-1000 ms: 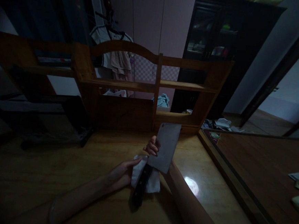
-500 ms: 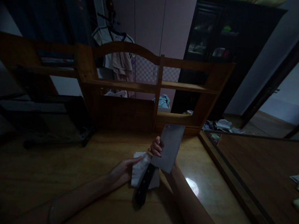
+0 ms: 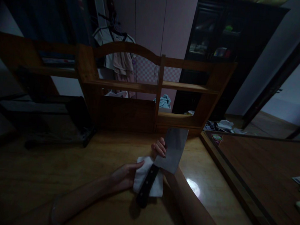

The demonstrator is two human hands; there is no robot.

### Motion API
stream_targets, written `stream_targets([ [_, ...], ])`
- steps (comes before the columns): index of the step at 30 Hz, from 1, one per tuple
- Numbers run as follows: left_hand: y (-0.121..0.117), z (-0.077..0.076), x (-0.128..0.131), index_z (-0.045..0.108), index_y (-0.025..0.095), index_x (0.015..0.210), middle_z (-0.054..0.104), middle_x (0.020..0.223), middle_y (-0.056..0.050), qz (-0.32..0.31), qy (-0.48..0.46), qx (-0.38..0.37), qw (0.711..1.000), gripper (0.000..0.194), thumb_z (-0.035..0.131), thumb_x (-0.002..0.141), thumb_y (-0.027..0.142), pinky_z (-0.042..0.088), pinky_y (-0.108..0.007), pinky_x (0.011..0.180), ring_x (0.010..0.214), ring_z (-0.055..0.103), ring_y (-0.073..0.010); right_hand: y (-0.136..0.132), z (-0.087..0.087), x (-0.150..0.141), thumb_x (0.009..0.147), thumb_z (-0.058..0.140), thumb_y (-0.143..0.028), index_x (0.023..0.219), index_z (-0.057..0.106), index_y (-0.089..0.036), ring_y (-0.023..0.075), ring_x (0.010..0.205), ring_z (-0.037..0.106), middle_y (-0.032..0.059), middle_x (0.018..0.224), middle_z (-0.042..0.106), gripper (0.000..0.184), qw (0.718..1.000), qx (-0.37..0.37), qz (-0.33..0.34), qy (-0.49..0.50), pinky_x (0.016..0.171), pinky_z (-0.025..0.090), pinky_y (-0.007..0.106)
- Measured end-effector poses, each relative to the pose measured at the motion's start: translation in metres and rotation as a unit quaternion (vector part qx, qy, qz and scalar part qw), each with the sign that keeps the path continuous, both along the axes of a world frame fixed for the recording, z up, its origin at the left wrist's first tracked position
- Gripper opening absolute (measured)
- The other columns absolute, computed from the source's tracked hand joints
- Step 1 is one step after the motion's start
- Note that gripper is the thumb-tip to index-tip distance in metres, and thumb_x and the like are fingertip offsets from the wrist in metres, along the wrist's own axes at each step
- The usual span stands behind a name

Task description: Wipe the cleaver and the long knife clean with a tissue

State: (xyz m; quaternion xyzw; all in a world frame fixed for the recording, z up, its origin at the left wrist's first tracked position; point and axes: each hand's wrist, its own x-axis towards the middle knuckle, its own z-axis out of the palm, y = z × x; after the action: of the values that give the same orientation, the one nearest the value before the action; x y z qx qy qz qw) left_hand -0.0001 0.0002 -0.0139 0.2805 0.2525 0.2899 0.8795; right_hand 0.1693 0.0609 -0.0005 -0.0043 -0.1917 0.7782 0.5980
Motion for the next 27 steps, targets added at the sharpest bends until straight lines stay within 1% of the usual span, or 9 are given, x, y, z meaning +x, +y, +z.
stream_targets([
  [3, -0.001, 0.002, 0.001, 0.062, 0.004, 0.106, 0.066, 0.101, -0.014, 0.006, -0.025, -0.061, 0.998, 0.03, 0.053, 0.092, 0.028, 0.045, -0.031, 0.086, 0.086, 0.064, -0.0204, 0.002, -0.002, 0.002, 0.078, 0.044, 0.002, 0.061, 0.029, -0.023, 0.0064, 0.03, 0.026, -0.013, 0.044, 0.025, 0.033, 1.0, 0.0, 0.0, -0.005, 0.066, 0.053, 0.019],
  [7, -0.002, 0.004, 0.002, 0.063, 0.004, 0.1, 0.067, 0.094, -0.013, 0.015, -0.022, -0.064, 0.998, 0.025, 0.058, 0.089, 0.025, 0.045, -0.03, 0.084, 0.079, 0.064, -0.0199, 0.007, -0.004, 0.005, 0.075, 0.045, 0.001, 0.06, 0.023, -0.023, 0.0063, 0.029, 0.025, -0.0133, 0.042, 0.021, 0.036, 0.999, 0.028, 0.016, 0.007, 0.07, 0.055, 0.021],
  [10, -0.003, 0.005, 0.004, 0.063, 0.005, 0.099, 0.067, 0.092, -0.013, 0.028, -0.015, -0.06, 0.998, 0.022, 0.061, 0.087, 0.024, 0.044, -0.029, 0.085, 0.08, 0.065, -0.0202, 0.009, -0.004, 0.008, 0.075, 0.045, 0.0, 0.061, 0.022, -0.023, 0.0062, 0.029, 0.028, -0.013, 0.043, 0.02, 0.036, 0.999, 0.039, 0.03, 0.006, 0.072, 0.055, 0.021],
  [14, -0.002, 0.004, 0.004, 0.062, 0.006, 0.104, 0.067, 0.095, -0.014, 0.02, -0.017, -0.057, 0.998, 0.025, 0.061, 0.087, 0.024, 0.043, -0.032, 0.088, 0.087, 0.065, -0.0236, 0.012, -0.003, 0.013, 0.073, 0.045, 0.0, 0.062, 0.021, -0.023, 0.0067, 0.03, 0.028, -0.0129, 0.044, 0.02, 0.035, 0.998, 0.057, 0.016, 0.016, 0.068, 0.055, 0.022],
  [17, -0.002, 0.002, 0.004, 0.062, 0.006, 0.104, 0.067, 0.096, -0.014, 0.018, -0.014, -0.059, 0.998, 0.027, 0.063, 0.085, 0.026, 0.042, -0.033, 0.089, 0.09, 0.065, -0.0256, 0.012, -0.002, 0.017, 0.073, 0.043, 0.001, 0.063, 0.022, -0.023, 0.0073, 0.03, 0.029, -0.0127, 0.045, 0.02, 0.034, 0.998, 0.057, 0.001, 0.018, 0.068, 0.054, 0.023],
  [20, -0.001, -0.001, 0.004, 0.064, 0.007, 0.097, 0.068, 0.09, -0.012, 0.026, -0.004, -0.061, 0.998, 0.023, 0.064, 0.084, 0.026, 0.043, -0.032, 0.085, 0.083, 0.066, -0.0242, 0.011, 0.002, 0.018, 0.074, 0.044, 0.002, 0.063, 0.024, -0.023, 0.007, 0.031, 0.03, -0.0126, 0.045, 0.02, 0.033, 0.998, 0.058, -0.012, 0.021, 0.068, 0.053, 0.022],
  [23, -0.001, -0.003, 0.004, 0.064, 0.008, 0.089, 0.068, 0.081, -0.01, 0.035, 0.011, -0.06, 0.998, 0.019, 0.064, 0.084, 0.026, 0.044, -0.028, 0.077, 0.073, 0.066, -0.0209, 0.009, 0.005, 0.018, 0.076, 0.045, 0.0, 0.064, 0.025, -0.022, 0.0061, 0.032, 0.031, -0.0125, 0.046, 0.022, 0.032, 0.998, 0.055, -0.011, 0.019, 0.067, 0.052, 0.021],
  [27, -0.001, -0.002, 0.004, 0.064, 0.008, 0.086, 0.068, 0.077, -0.009, 0.033, 0.023, -0.058, 0.998, 0.018, 0.063, 0.085, 0.026, 0.044, -0.025, 0.068, 0.065, 0.064, -0.0175, 0.01, 0.004, 0.015, 0.079, 0.047, -0.004, 0.063, 0.024, -0.022, 0.0062, 0.031, 0.028, -0.0122, 0.046, 0.021, 0.033, 0.999, 0.053, -0.006, 0.002, 0.056, 0.048, 0.02],
])
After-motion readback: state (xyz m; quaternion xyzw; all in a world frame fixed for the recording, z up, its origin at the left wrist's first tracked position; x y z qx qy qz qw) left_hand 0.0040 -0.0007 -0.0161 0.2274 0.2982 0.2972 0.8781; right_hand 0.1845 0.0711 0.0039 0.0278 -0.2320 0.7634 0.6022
